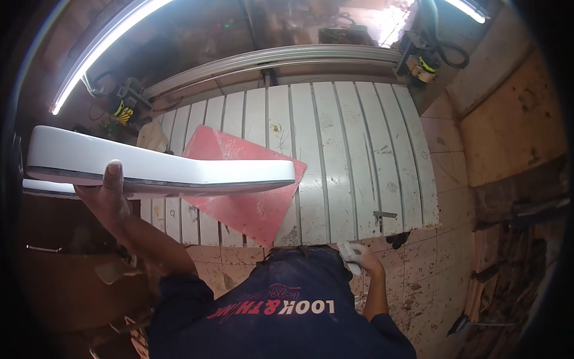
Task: The person sands the edges and inner surfaces of a white guitar body using a sanding block, rotating the body to reach different sides.
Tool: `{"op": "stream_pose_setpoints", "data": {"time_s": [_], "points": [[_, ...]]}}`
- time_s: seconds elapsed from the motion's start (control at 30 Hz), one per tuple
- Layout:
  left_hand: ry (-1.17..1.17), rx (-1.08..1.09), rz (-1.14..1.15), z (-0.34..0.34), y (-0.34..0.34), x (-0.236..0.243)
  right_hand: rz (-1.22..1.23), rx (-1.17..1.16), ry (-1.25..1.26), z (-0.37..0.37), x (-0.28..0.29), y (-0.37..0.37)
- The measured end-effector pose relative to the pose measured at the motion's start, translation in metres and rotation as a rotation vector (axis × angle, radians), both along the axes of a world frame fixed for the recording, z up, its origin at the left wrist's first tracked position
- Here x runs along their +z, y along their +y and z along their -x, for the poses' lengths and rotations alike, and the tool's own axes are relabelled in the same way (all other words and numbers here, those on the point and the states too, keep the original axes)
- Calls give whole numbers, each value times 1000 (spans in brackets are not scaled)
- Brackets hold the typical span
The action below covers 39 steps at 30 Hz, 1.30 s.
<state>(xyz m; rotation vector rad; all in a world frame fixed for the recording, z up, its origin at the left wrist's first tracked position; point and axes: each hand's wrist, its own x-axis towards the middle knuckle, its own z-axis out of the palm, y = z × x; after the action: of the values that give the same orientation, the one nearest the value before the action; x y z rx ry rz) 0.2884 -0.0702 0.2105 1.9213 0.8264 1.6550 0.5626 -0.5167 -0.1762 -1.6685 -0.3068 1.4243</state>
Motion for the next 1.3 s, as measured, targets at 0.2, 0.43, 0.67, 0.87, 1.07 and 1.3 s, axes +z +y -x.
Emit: {"op": "stream_pose_setpoints", "data": {"time_s": [0.2, 0.43, 0.67, 0.87, 1.07, 1.3], "points": [[-119, 69, -19, -10, 5, 4, 95, -86, -94, -21, -21, -19], [16, 104, -29, -20, 6, 5, 39, -38, -745, -32, -16, 86], [21, 137, -125, -20, 14, 4, 202, -716, -1104, -64, -33, 58], [149, 104, -189, -18, 26, 12, 848, -1008, -1062, -114, -85, -58], [49, 31, -178, -11, 39, 10, 922, -831, -937, -120, -121, -52], [54, -59, -179, -8, 30, 14, 859, -706, -890, -117, -148, 4]]}}
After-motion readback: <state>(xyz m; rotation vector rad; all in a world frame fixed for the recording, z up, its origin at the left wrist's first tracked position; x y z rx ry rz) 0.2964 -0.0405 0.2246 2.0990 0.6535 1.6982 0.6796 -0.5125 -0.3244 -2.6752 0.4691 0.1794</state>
